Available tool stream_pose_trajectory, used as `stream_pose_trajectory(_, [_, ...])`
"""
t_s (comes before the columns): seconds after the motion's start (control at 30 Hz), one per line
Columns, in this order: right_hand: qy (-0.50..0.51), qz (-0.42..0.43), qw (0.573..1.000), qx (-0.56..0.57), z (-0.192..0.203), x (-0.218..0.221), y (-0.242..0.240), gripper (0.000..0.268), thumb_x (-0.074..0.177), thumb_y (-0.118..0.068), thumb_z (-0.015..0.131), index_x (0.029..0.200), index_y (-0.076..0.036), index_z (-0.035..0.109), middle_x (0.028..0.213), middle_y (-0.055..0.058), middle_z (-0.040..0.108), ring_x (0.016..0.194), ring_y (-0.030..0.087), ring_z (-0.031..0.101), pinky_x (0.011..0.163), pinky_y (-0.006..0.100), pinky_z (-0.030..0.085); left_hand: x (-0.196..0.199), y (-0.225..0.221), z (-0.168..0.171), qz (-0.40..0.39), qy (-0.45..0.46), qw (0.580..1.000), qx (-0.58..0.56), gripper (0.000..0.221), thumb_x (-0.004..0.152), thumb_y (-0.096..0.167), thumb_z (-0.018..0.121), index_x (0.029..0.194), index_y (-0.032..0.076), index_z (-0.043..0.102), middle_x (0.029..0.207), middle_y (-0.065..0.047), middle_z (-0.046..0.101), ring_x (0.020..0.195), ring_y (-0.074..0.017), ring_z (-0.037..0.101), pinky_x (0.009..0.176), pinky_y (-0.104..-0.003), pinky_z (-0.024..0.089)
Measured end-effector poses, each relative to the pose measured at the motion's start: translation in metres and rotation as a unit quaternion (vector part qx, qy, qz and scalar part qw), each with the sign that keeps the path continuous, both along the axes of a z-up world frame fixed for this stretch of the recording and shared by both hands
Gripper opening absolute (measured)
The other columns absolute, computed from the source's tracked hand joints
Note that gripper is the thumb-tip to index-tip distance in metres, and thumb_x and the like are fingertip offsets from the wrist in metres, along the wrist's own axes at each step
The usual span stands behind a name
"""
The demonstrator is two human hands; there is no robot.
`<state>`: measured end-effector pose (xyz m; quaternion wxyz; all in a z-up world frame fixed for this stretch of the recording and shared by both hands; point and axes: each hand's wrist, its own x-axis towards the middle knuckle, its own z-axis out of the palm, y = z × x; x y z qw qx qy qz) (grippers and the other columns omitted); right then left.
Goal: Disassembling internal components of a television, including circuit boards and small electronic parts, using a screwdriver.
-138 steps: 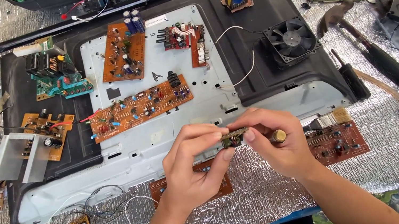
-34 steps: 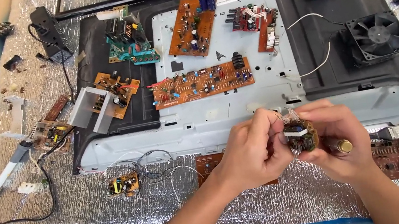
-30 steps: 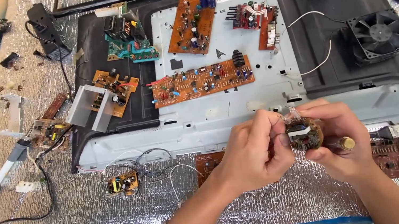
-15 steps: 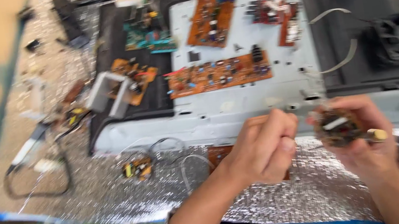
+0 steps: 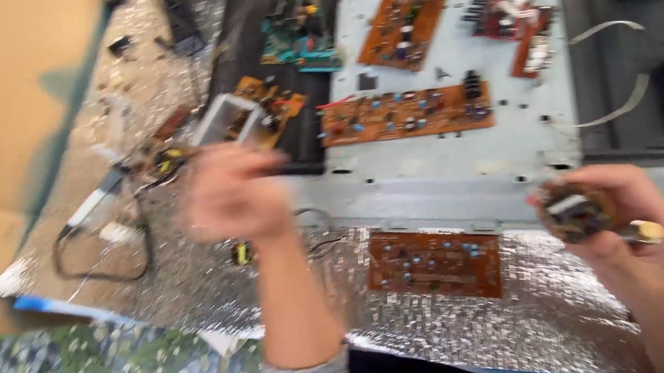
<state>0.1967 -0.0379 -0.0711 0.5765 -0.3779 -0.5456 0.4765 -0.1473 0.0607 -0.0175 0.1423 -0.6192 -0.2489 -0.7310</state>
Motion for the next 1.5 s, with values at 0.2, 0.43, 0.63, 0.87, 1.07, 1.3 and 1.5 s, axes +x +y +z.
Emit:
stream_pose_trajectory(0.2, [0.023,0.040,0.998,0.031,0.013,-0.005,0.004,0.066,0.091,-0.045,0.074,0.133,0.001,0.054,0.117,0.018,0.072,0.092,0.017,0.073,0.073,0.021,0.056,-0.065,0.007,-0.004,-0.117,-0.519,0.836,-0.135,0.105,0.080,0.038,0.086,0.157,0.011,0.020,0.159,-0.016,0.040,0.127,-0.0330,0.054,0.100,-0.044,0.055])
stream_pose_trajectory(0.43, [0.193,0.128,0.972,0.049,0.003,-0.002,0.008,0.060,0.104,-0.037,0.078,0.140,0.002,0.049,0.125,0.018,0.067,0.061,0.004,0.051,0.075,0.022,0.050,0.080,-0.045,0.012,-0.078,0.037,0.980,-0.177,0.011,0.086,0.002,0.065,0.091,0.012,0.063,0.092,-0.003,0.068,0.083,-0.0159,0.060,0.080,-0.033,0.051])
stream_pose_trajectory(0.63, [0.167,0.069,0.983,0.030,-0.004,0.003,0.001,0.065,0.103,-0.048,0.078,0.134,0.002,0.050,0.126,0.014,0.065,0.085,0.011,0.060,0.091,0.029,0.060,0.124,-0.072,0.016,-0.244,0.241,0.916,-0.207,0.021,0.084,0.003,0.088,0.100,0.009,0.076,0.101,0.001,0.068,0.084,-0.0125,0.060,0.073,-0.027,0.054])
stream_pose_trajectory(0.87, [0.147,0.055,0.987,0.016,-0.002,-0.004,-0.002,0.064,0.098,-0.046,0.082,0.129,0.002,0.053,0.123,0.017,0.061,0.110,0.024,0.068,0.093,0.033,0.059,0.131,-0.073,0.015,-0.227,0.211,0.915,-0.257,0.020,0.084,0.001,0.086,0.098,0.005,0.073,0.095,-0.002,0.065,0.075,-0.0144,0.056,0.067,-0.029,0.052])
stream_pose_trajectory(1.07, [0.052,0.027,0.998,0.008,-0.002,-0.001,-0.005,0.065,0.093,-0.052,0.078,0.125,0.000,0.055,0.120,0.016,0.065,0.103,0.021,0.067,0.090,0.033,0.056,0.125,-0.069,0.016,-0.230,0.305,0.884,-0.269,0.015,0.092,0.004,0.074,0.104,0.005,0.066,0.106,-0.005,0.062,0.084,-0.0173,0.058,0.074,-0.032,0.050])
stream_pose_trajectory(1.3, [0.018,0.050,0.999,0.001,0.008,-0.006,-0.004,0.063,0.093,-0.053,0.075,0.124,-0.002,0.057,0.114,0.016,0.068,0.097,0.019,0.070,0.080,0.029,0.058,0.120,-0.066,0.010,-0.115,0.426,0.878,-0.184,0.016,0.100,0.008,0.069,0.112,0.010,0.057,0.100,-0.003,0.058,0.076,-0.0143,0.046,0.069,-0.031,0.036])
stream_pose_trajectory(1.5, [0.016,0.070,0.997,0.003,0.010,-0.007,-0.002,0.059,0.093,-0.049,0.075,0.124,-0.002,0.057,0.115,0.015,0.068,0.101,0.021,0.070,0.088,0.032,0.058,0.119,-0.067,0.012,-0.094,0.441,0.876,-0.172,0.020,0.100,0.009,0.074,0.108,0.015,0.056,0.096,0.002,0.052,0.077,-0.0131,0.040,0.069,-0.031,0.034])
